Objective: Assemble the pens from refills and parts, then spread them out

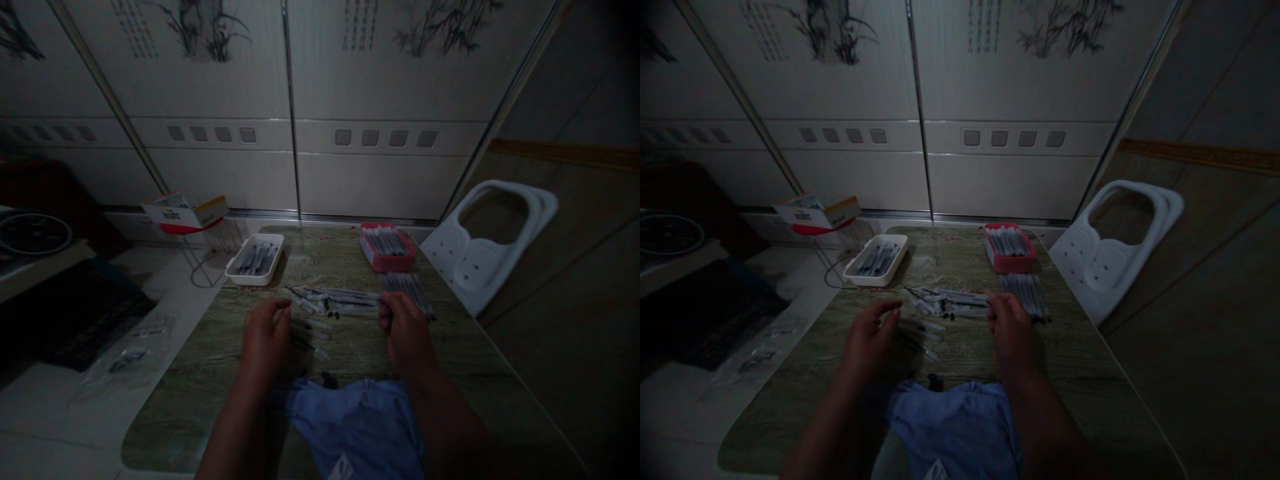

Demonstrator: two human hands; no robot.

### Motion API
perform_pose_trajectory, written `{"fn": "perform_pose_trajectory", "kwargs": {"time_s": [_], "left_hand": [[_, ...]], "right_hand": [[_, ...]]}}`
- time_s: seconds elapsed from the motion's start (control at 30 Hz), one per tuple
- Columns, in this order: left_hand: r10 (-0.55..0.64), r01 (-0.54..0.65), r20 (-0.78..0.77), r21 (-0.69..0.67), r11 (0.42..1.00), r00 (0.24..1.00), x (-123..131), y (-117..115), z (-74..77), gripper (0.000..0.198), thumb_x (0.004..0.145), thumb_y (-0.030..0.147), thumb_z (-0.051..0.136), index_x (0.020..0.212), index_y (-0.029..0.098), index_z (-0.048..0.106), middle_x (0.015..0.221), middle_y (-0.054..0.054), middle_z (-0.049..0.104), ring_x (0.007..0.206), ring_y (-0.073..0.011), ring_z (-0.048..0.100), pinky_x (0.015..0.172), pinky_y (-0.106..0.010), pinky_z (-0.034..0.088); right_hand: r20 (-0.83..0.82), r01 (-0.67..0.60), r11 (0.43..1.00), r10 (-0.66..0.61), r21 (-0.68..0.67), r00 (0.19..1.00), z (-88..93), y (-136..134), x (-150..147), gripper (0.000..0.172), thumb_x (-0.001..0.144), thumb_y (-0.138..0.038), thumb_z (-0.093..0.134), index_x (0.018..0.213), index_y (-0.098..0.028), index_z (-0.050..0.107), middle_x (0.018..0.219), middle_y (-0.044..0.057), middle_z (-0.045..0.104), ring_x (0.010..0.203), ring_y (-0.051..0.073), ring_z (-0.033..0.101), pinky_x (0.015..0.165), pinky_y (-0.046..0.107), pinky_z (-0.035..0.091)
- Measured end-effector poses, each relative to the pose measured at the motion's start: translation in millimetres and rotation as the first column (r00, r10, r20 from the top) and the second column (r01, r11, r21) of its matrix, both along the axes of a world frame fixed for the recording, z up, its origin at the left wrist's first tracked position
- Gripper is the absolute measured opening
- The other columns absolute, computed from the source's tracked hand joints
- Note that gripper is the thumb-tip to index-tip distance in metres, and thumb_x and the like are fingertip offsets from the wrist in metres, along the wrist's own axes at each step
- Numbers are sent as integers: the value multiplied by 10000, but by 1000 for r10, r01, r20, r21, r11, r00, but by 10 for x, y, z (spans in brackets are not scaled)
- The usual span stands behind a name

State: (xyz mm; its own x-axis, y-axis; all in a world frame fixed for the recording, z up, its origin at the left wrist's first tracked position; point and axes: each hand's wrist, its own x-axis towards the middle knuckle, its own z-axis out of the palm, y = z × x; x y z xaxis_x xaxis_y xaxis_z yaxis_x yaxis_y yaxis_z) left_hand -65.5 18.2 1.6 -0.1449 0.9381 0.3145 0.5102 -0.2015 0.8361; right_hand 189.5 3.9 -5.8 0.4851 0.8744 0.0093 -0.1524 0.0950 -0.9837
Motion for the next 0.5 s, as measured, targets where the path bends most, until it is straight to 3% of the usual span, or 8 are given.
{"fn": "perform_pose_trajectory", "kwargs": {"time_s": [0.1, 0.2, 0.3, 0.4, 0.5], "left_hand": [[-111, 120, -236, 23, 992, 965, 119, 4, -81, 245, 873, 283, 625, 1075, 277, 765, 1150, -99, 742, 1207, -337, 588, 1117, -508, 356], [-140, 135, -391, -41, 990, 910, 234, -18, -155, 348, 897, 304, 601, 1222, 276, 720, 1353, -128, 667, 1422, -399, 408, 1164, -593, 265], [-179, 143, -496, -111, 983, 850, 308, -43, -204, 410, 921, 376, 585, 1316, 312, 672, 1478, -128, 581, 1514, -453, 236, 1163, -702, 132], [-194, 140, -550, -139, 980, 812, 343, -56, -205, 395, 937, 416, 567, 1313, 352, 670, 1488, -106, 576, 1520, -461, 224, 1154, -735, 47], [-190, 104, -621, -172, 980, 761, 372, -69, -150, 362, 959, 409, 534, 1285, 354, 679, 1468, -69, 597, 1504, -436, 268, 1163, -719, 53]], "right_hand": [[-25, 4, 1000, -4, -4, 1000, 22, -5, -3, 226, 854, -434, 657, 750, -240, 605, 656, -26, 528, 566, 141, 441, 497, 280, 326], [-65, 4, 1000, -6, -18, 998, 55, -13, -16, 224, 841, -426, 670, 740, -233, 618, 660, -24, 526, 565, 133, 439, 493, 271, 317], [-97, -4, 1000, 2, -19, 995, 81, -19, -27, 233, 825, -424, 683, 716, -236, 601, 644, -28, 519, 546, 128, 421, 481, 269, 308], [-95, -9, 1000, 7, -22, 995, 88, -23, -30, 235, 828, -429, 676, 715, -241, 592, 635, -29, 526, 537, 129, 423, 472, 267, 312], [-96, 2, 1000, -4, -20, 995, 83, -26, -29, 241, 827, -432, 678, 707, -238, 602, 634, -38, 537, 532, 122, 438, 472, 261, 319]]}}
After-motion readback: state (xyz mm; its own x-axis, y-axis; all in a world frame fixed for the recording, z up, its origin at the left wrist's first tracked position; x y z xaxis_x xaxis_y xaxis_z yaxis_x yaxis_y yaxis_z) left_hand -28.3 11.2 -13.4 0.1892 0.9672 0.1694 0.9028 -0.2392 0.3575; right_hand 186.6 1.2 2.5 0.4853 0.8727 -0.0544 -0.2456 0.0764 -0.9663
